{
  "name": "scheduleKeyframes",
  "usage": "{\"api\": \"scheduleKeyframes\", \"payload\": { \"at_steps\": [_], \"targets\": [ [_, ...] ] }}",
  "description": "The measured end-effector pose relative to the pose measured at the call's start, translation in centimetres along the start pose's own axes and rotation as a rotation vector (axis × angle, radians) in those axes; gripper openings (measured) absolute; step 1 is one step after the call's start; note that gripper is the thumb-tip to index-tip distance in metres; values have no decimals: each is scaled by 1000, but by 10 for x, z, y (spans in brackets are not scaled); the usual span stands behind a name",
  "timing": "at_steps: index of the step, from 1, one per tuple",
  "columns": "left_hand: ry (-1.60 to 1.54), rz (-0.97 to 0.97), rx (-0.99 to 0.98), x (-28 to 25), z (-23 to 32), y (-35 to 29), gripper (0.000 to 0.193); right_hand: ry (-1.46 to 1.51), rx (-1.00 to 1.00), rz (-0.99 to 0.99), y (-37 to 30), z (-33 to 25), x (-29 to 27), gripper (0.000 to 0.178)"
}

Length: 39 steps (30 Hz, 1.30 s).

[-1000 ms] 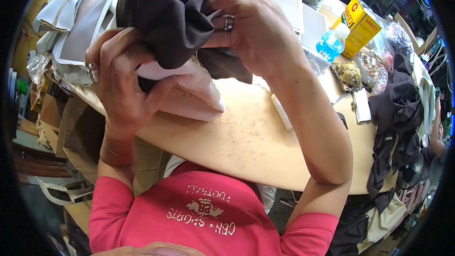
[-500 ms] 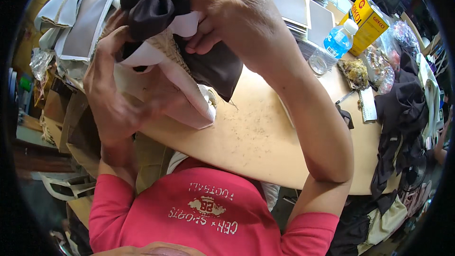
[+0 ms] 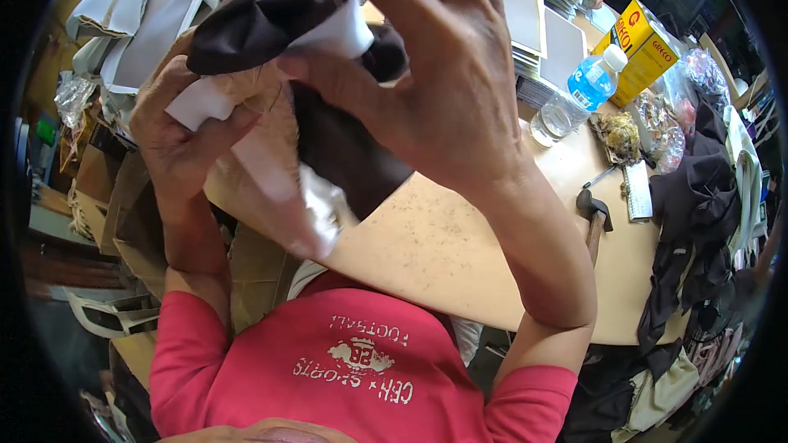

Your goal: The person applies glue to the braided strap and edges of a white textured bag, then attaches a brown fabric lining and a zipper, pressing the components together by hand.

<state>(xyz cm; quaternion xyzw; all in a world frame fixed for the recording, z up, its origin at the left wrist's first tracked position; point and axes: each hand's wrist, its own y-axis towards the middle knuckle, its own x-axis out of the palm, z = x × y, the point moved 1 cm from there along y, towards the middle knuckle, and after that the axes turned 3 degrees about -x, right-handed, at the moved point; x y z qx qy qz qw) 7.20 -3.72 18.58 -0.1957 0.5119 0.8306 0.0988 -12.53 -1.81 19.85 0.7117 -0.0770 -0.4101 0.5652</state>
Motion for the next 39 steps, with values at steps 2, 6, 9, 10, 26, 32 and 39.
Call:
{"api": "scheduleKeyframes", "payload": {
  "at_steps": [2,6,9,10,26,32,39],
  "targets": [
    [-121,-7,-159,-8,9,3,30,31,-41,15,7,-2,2,33],
    [-302,-107,-271,-20,-4,13,27,82,70,51,4,-3,9,19],
    [-405,-171,-260,-16,-14,15,26,293,218,168,0,-4,15,15],
    [-438,-165,-209,-13,-15,14,24,405,242,217,-2,-5,17,15],
    [-231,-360,-28,-5,-6,22,30,527,626,-104,0,4,12,11],
    [-322,-256,-580,-10,-22,17,50,-68,-124,151,-35,-35,2,24],
    [-405,111,-469,-11,-39,-3,55,-120,152,-175,-90,-43,39,23]
  ]
}}
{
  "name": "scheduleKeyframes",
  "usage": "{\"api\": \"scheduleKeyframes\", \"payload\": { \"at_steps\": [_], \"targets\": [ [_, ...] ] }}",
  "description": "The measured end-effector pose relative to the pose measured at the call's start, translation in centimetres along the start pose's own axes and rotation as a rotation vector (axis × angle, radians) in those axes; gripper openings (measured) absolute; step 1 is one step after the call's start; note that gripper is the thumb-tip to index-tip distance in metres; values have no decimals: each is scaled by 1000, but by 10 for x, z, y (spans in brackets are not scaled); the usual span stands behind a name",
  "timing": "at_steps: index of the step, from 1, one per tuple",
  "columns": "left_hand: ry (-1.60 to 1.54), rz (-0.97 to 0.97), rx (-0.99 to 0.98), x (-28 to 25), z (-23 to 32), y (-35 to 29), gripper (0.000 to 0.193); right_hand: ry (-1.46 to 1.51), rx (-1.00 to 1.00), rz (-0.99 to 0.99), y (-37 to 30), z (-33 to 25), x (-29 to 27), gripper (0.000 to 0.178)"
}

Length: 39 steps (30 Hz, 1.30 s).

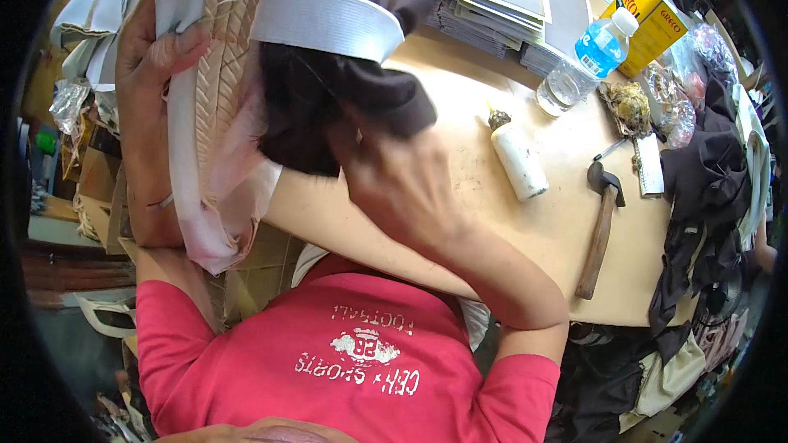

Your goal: The person applies glue to the braided strap and edges of a white textured bag, then attaches a brown fabric lining and a zipper, pressing the components together by hand.

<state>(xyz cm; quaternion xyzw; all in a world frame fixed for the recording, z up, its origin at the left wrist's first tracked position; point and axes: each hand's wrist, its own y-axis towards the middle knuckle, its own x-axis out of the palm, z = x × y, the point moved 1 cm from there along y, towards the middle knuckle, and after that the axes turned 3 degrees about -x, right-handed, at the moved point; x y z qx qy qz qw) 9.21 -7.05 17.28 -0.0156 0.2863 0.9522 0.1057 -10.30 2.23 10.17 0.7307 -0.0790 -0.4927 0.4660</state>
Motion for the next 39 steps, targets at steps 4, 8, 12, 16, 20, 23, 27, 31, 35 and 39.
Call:
{"api": "scheduleKeyframes", "payload": {
  "at_steps": [4,8,12,16,20,23,27,31,35,39],
  "targets": [
    [-48,-121,101,-3,17,3,54,114,10,-59,7,-7,11,32],
    [-106,-216,66,6,53,-10,46,144,-200,102,-1,-26,-3,36],
    [-242,-334,-164,25,51,-11,39,235,-132,63,-16,-15,-20,24],
    [-333,-388,-422,49,40,6,32,216,25,36,-20,1,-33,20],
    [-188,-613,-439,55,15,10,25,471,70,-288,-28,-1,-48,17],
    [-214,-687,-565,59,10,-1,20,741,234,-235,-51,8,-73,12],
    [-186,-695,-624,61,7,-7,23,545,842,75,-93,41,-84,16],
    [-197,-742,-461,57,-7,-11,23,298,793,30,-94,48,-73,16],
    [-249,-786,-393,60,-9,-19,26,-483,568,-364,-87,58,-64,23],
    [-107,-820,-387,59,-4,-19,30,-469,710,-529,-100,65,-65,31]
  ]
}}
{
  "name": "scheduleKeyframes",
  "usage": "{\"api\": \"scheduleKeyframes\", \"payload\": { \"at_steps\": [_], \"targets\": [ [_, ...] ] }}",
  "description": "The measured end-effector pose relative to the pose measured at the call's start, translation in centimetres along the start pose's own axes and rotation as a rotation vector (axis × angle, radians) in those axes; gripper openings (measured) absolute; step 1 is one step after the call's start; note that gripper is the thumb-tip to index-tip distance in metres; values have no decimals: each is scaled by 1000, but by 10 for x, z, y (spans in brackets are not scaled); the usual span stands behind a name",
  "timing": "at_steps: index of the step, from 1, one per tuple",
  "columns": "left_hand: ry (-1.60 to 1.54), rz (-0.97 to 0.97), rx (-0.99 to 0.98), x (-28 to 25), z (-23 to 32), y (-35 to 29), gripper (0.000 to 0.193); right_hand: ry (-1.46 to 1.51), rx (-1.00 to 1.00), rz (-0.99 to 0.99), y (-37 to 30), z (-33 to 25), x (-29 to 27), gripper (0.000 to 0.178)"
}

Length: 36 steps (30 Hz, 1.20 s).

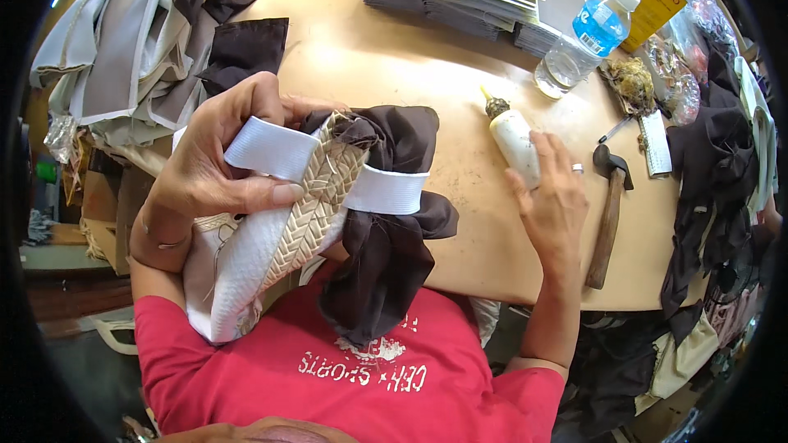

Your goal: The person applies glue to the braided strap and edges of a white textured bag, then attaches a brown fabric lining and a zipper, pressing the components together by hand.

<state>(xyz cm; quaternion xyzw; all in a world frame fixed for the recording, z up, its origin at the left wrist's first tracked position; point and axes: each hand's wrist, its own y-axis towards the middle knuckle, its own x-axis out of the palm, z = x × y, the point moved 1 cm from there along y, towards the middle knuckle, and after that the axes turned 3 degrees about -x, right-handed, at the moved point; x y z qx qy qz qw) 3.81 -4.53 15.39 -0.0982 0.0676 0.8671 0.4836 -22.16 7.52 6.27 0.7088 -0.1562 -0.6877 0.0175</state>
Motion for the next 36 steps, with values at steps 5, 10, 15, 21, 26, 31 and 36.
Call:
{"api": "scheduleKeyframes", "payload": {
  "at_steps": [5,10,15,21,26,31,36],
  "targets": [
    [-29,-46,12,6,-13,5,27,1079,-274,329,16,-36,-43,29],
    [6,-70,79,12,-12,2,22,885,-599,95,41,-78,-54,21],
    [-12,-68,150,13,-18,4,21,1512,-300,-13,41,-72,-33,8],
    [81,-87,180,10,-16,5,22,1665,-132,77,42,-72,-27,8],
    [201,-77,237,10,-17,6,22,1337,-481,118,44,-74,-30,14],
    [309,-146,298,15,-12,7,26,1580,-257,-259,43,-64,-25,10],
    [319,-147,311,17,-12,8,30,1456,-220,-181,39,-67,-27,10]
  ]
}}
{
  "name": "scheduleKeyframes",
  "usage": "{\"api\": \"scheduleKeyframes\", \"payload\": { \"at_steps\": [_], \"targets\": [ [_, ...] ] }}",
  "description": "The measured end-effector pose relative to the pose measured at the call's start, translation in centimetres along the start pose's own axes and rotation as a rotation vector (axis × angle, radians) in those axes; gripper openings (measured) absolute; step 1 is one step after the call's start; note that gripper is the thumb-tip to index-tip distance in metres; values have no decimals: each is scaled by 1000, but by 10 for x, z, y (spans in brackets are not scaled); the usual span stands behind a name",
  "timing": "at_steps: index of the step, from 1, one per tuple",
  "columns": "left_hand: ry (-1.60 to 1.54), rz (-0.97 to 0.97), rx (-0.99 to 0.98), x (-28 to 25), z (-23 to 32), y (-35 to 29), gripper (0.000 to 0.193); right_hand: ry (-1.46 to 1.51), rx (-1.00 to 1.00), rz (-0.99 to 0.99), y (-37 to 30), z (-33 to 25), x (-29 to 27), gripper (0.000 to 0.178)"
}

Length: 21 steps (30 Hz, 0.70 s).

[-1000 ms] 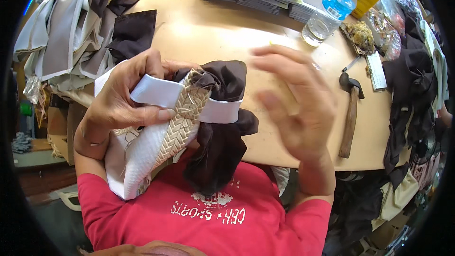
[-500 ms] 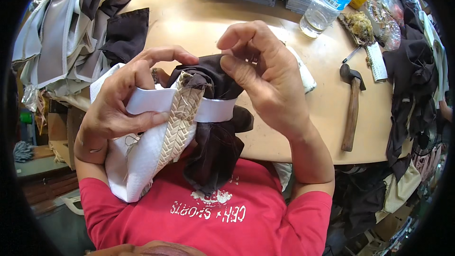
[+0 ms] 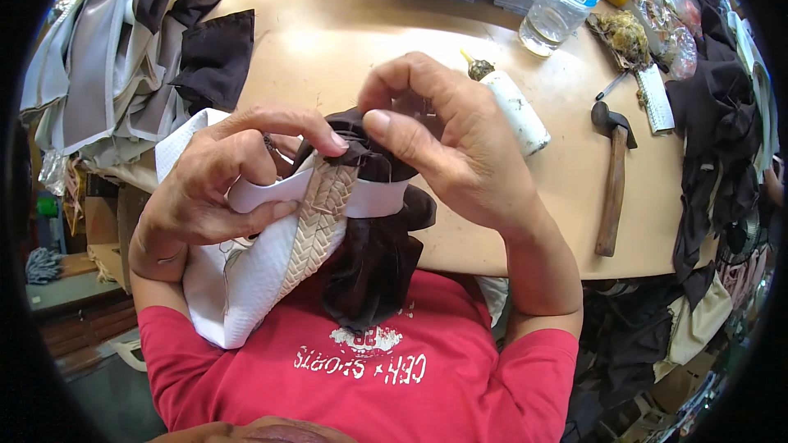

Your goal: The person applies glue to the braided strap and edges of a white textured bag, then attaches a brown fabric lining and a zipper, pressing the components together by hand.

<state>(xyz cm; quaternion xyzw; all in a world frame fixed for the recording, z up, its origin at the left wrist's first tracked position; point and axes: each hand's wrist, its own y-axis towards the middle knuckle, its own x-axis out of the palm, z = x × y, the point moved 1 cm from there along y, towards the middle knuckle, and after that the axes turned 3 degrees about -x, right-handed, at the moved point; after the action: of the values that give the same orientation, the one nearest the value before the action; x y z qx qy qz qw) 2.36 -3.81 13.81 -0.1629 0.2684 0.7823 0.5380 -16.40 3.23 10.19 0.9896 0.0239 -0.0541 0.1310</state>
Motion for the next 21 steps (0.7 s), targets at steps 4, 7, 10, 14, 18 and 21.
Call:
{"api": "scheduleKeyframes", "payload": {
  "at_steps": [4,7,10,14,18,21],
  "targets": [
    [2,60,10,5,-2,-3,30,34,-43,-34,1,4,0,9],
    [-7,88,-25,3,0,-2,28,-117,-161,-102,1,2,-1,8],
    [-35,38,-62,-1,-5,-1,27,-50,27,-41,0,0,-1,9],
    [-45,1,-99,0,-7,-3,26,-19,107,-40,4,9,0,11],
    [-18,86,1,5,-11,-2,25,-204,-152,178,3,17,6,14],
    [-127,-11,-141,-3,-11,-5,25,-233,-432,23,3,6,-1,15]
  ]
}}
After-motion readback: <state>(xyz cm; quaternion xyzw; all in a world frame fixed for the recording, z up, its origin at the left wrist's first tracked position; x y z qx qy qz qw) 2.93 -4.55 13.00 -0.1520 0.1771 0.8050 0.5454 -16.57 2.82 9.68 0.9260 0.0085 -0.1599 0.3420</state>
